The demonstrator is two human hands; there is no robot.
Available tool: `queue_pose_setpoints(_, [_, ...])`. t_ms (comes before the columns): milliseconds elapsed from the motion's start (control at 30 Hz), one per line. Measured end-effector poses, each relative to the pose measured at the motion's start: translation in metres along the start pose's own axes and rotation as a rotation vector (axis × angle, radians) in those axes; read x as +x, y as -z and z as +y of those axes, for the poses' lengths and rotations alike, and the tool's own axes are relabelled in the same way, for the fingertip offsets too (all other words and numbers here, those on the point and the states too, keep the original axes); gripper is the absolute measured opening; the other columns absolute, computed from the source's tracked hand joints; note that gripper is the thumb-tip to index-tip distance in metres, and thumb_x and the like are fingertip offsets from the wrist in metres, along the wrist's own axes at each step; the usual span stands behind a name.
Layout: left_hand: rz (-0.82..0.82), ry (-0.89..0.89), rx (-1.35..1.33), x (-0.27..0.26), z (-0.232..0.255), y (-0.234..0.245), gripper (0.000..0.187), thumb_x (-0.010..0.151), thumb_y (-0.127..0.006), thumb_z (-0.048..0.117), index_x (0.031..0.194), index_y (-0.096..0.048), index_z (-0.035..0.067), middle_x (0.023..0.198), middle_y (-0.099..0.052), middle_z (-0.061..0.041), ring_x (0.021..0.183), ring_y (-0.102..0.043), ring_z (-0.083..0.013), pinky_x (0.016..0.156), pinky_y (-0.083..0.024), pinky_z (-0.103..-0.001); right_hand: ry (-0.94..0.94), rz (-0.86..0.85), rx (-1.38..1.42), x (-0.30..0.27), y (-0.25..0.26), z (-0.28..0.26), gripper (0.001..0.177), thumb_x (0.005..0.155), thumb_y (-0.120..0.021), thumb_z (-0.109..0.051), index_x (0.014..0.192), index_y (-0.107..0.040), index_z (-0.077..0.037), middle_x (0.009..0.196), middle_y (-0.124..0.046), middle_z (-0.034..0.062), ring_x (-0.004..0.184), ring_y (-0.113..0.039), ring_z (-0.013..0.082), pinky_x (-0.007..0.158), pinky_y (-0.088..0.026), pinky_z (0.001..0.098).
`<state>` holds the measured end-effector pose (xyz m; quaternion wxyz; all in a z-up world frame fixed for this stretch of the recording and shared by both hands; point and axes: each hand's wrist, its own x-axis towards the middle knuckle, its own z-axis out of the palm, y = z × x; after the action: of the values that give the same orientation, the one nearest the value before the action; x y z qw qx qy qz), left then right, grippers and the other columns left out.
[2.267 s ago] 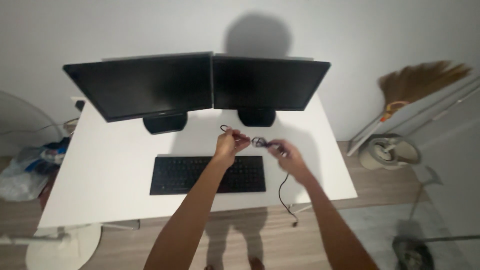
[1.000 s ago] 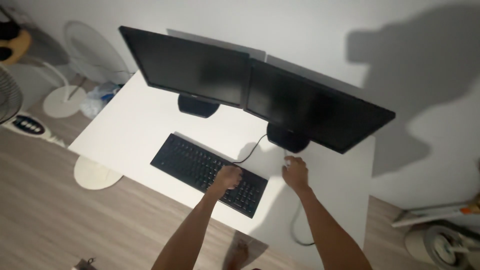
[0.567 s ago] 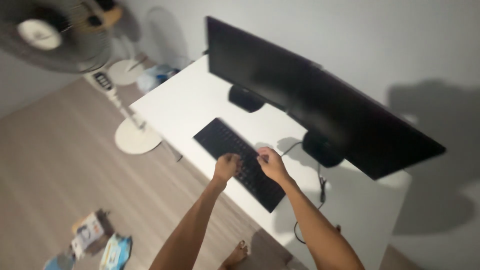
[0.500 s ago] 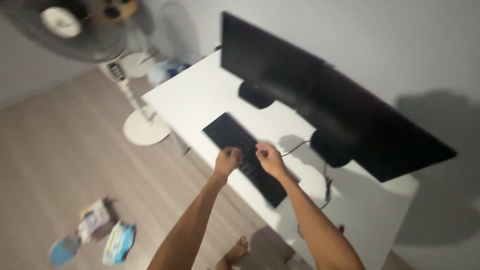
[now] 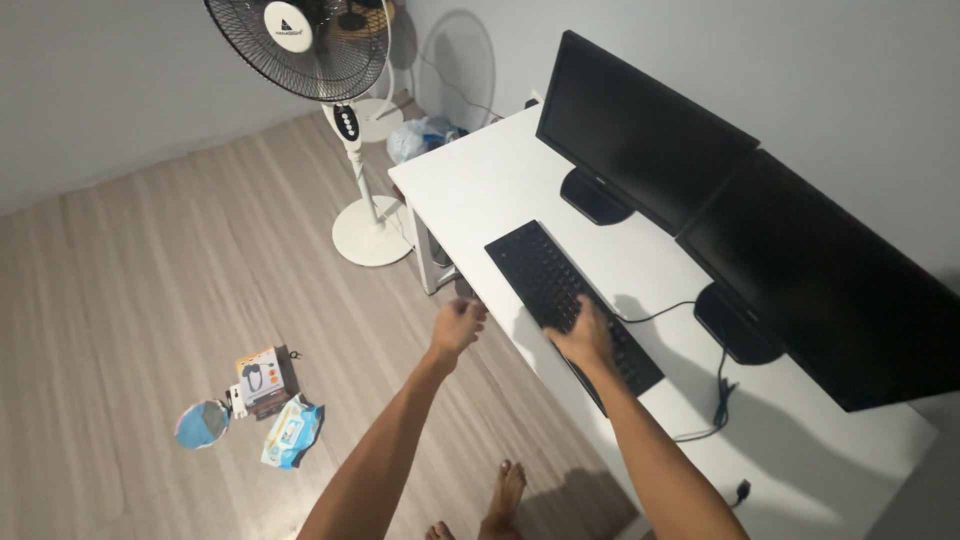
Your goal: The person moves a keyboard from the floor to a desk, repositions a stool and a fan, then uses a small brush and a screwdriver to clean debris from between the keys. The person also handles a face mask and a box of cleaning tools.
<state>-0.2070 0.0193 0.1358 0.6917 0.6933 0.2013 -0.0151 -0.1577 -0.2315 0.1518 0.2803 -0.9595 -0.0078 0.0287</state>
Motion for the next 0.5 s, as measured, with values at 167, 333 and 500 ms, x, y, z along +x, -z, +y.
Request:
queue_pose_setpoints(167, [0.002,0.036,0.08,0.008,-0.005,-0.002,0.031,0.1,-0.055,0.028,0.113,-0.072,0.005,0.092,-0.074,-0.006,0.077,-0.068,-0.0145,0.066,-0.057,-0.03,-0.052,-0.047,-0.219,0.0,0.003,0.019,0.13,0.053,-0.101,-0.045,0.154,-0.029,-0.005,0.155,-0.039,0.0233,0.147,-0.033,0.0379,0.122,-0.028,0.0541])
queue_pose_setpoints(333, [0.019,0.086,0.135,0.034,-0.017,-0.024,0.031,0.097,-0.058,0.027,0.11,-0.074,0.004,0.091,-0.075,-0.008,0.076,-0.069,-0.0152,0.064,-0.057,-0.031,-0.147,-0.147,-0.341,0.022,-0.005,0.049,0.148,0.047,-0.104,-0.05,0.159,-0.013,-0.014,0.166,-0.014,0.0255,0.153,-0.014,0.044,0.122,-0.017,0.0655])
queue_pose_setpoints(500, [-0.012,0.147,0.142,0.054,-0.031,-0.053,0.031,0.097,-0.058,0.026,0.111,-0.075,0.004,0.09,-0.075,-0.007,0.073,-0.067,-0.0137,0.064,-0.057,-0.03,-0.154,-0.315,-0.325,0.05,-0.013,0.061,0.16,0.045,-0.104,-0.054,0.16,0.002,-0.021,0.169,-0.003,0.0223,0.155,-0.006,0.0454,0.118,-0.011,0.075])
